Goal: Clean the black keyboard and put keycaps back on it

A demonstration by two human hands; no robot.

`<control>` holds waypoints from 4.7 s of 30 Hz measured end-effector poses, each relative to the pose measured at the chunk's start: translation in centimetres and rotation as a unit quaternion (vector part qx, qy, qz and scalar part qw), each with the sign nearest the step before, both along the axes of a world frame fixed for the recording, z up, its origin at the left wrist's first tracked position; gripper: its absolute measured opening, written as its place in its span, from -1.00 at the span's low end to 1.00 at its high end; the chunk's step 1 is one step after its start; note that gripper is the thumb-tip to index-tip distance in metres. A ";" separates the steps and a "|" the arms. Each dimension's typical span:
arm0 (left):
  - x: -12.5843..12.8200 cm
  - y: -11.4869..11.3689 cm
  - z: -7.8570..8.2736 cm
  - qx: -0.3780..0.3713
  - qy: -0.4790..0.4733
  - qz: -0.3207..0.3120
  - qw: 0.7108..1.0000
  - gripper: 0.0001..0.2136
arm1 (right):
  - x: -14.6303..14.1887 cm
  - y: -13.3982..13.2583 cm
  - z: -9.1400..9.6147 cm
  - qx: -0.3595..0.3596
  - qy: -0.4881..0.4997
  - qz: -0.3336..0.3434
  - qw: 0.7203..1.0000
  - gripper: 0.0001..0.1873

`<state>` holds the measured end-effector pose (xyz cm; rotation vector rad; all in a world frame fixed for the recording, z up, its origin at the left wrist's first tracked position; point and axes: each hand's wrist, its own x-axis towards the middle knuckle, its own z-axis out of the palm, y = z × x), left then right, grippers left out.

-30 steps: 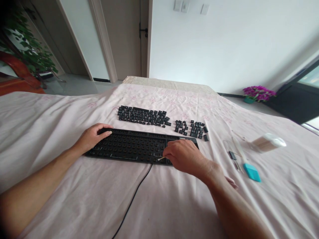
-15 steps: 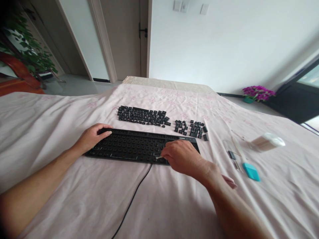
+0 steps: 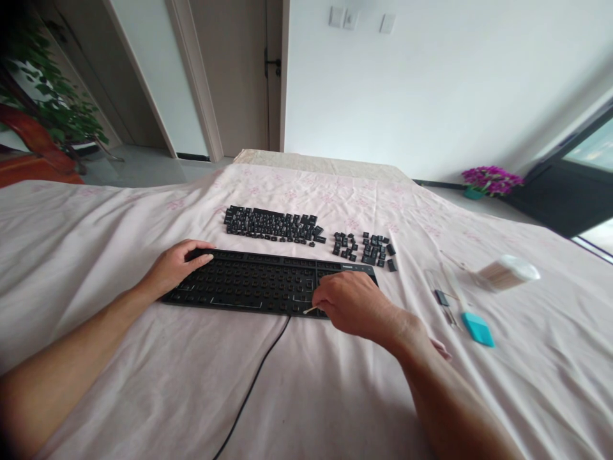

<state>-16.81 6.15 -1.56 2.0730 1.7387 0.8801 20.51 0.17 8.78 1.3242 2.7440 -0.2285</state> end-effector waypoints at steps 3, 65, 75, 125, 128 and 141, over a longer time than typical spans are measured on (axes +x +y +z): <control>0.0 0.0 0.0 0.002 0.001 -0.002 1.000 -0.64 | 0.4 0.2 0.1 0.028 -0.008 -0.017 0.999 -0.72; -0.1 0.1 -0.1 -0.004 0.003 -0.007 1.000 -0.65 | 2.0 0.3 0.5 -0.024 -0.108 -0.071 0.991 -0.69; -0.2 0.1 -0.1 -0.013 -0.004 -0.003 1.000 -0.62 | 3.0 1.2 0.2 -0.080 -0.080 -0.056 0.992 -0.70; -0.2 0.1 -0.3 -0.002 0.004 -0.004 1.000 -0.62 | 1.9 -1.3 1.3 0.031 -0.110 -0.051 0.992 -0.71; -0.3 0.1 -0.3 -0.001 0.004 -0.004 1.000 -0.62 | 2.0 -1.1 1.3 0.026 -0.119 -0.049 0.991 -0.72; -0.2 0.1 -0.1 -0.006 0.007 -0.002 1.000 -0.63 | 2.0 -1.0 0.9 0.008 -0.105 -0.041 0.994 -0.71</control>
